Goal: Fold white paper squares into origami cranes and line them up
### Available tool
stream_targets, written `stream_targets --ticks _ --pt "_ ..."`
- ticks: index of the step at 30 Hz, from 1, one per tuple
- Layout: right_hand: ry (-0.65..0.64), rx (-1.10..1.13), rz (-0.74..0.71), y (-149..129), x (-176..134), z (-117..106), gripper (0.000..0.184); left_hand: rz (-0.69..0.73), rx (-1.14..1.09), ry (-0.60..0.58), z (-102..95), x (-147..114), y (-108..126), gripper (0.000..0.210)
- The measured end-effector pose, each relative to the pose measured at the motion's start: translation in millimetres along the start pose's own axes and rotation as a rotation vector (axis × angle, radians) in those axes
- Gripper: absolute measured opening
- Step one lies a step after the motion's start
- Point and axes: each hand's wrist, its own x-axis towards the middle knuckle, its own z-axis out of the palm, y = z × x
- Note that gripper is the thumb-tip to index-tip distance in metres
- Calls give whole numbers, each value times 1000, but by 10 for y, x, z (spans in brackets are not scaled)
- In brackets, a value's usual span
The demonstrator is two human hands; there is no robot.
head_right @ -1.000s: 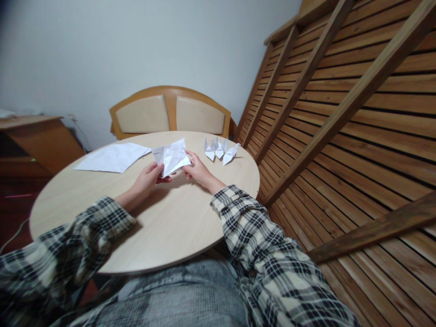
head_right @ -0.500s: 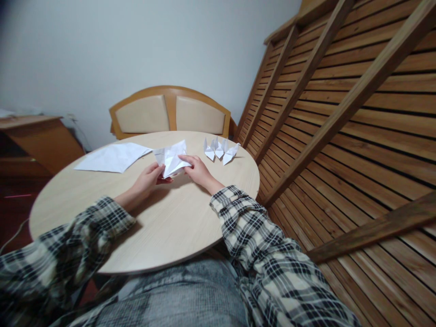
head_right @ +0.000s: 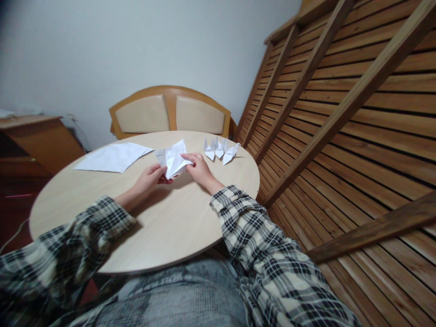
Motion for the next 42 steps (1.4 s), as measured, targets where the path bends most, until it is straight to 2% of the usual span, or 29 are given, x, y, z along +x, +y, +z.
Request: stream_targets --ticks 6,12,17,23,29,36,42 --pt "39 -3 -62 50 30 -7 48 -9 2 -9 -6 15 -18 15" --pt "92 47 -80 87 39 -13 40 -52 -192 38 3 0 13 18" --pt "45 86 -68 65 32 -4 40 -109 -363 112 5 44 2 18" --pt "-17 38 -83 41 30 -20 38 -91 -320 82 -42 76 -73 25" --pt "-83 -47 -113 29 7 -30 42 -107 -307 110 -52 70 -75 25" --pt "-113 -81 -125 55 16 -18 44 -103 -296 147 -39 78 -63 24" --pt "-119 -95 -148 65 25 -23 43 -95 -309 119 -34 87 -79 19"
